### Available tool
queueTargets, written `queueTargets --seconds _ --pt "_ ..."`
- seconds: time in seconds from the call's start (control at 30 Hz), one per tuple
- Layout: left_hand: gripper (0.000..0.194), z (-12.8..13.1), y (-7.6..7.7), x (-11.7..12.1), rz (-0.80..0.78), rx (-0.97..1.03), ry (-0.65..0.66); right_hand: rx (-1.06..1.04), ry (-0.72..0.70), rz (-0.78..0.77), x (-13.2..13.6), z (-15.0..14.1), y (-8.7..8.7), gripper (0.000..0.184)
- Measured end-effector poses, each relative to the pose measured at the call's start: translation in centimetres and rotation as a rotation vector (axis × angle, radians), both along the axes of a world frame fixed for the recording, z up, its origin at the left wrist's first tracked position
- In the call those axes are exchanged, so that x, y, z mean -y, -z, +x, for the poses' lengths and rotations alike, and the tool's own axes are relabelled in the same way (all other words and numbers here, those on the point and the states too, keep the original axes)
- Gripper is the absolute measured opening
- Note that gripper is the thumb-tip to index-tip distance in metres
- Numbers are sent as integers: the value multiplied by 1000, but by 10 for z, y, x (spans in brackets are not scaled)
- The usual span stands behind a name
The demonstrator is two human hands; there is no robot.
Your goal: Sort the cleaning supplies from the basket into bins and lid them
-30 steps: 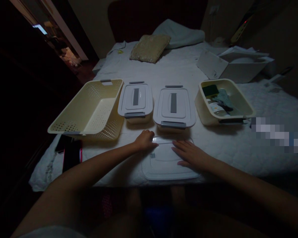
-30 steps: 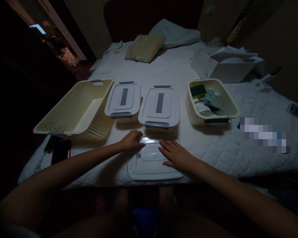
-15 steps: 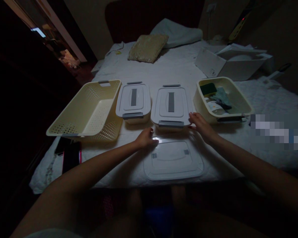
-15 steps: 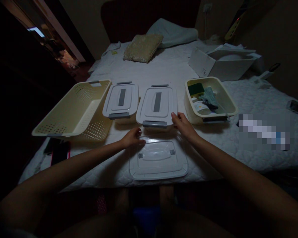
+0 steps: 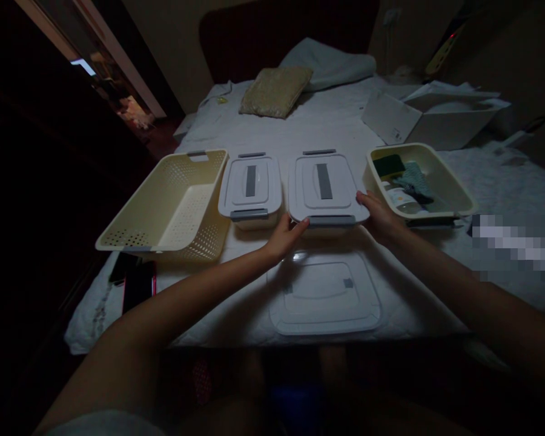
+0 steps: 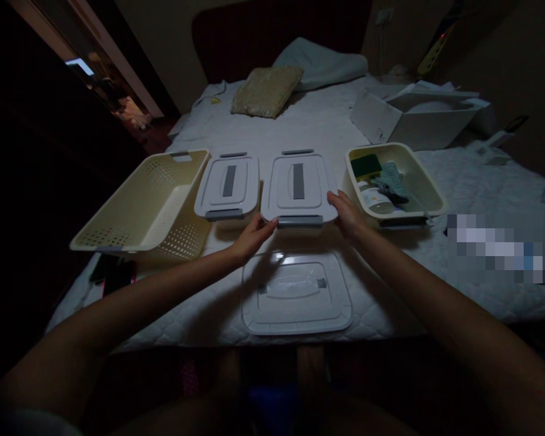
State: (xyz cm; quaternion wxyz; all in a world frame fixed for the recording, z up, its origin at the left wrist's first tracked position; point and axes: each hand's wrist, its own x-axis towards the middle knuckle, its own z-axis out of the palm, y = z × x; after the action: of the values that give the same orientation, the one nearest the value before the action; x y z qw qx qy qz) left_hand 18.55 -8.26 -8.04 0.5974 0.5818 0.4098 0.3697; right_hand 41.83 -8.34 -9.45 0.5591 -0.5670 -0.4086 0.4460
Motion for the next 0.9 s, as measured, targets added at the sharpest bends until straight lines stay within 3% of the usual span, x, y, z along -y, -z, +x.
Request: queueTargets --seconds 0.17,0.3,0.4,0.57,0.73,0.9 --pt "17 14 -19 -21 66 -145 -97 108 35 95 -48 8 -22 29" --pt "19 20 -24 -34 31 -233 -160 79 55 66 -74 7 -17 24" --pt "17 18 -16 -36 -40 -277 -167 22 45 -12 -74 1 0 23" --pt "15 12 -1 -37 -45 -237 -131 37 118 42 -67 -1 23 23" --pt "16 11 3 -38 -41 -212 -107 132 156 99 -67 2 28 29" --pt "18 9 10 -38 47 -230 -86 199 146 43 -65 3 25 32"
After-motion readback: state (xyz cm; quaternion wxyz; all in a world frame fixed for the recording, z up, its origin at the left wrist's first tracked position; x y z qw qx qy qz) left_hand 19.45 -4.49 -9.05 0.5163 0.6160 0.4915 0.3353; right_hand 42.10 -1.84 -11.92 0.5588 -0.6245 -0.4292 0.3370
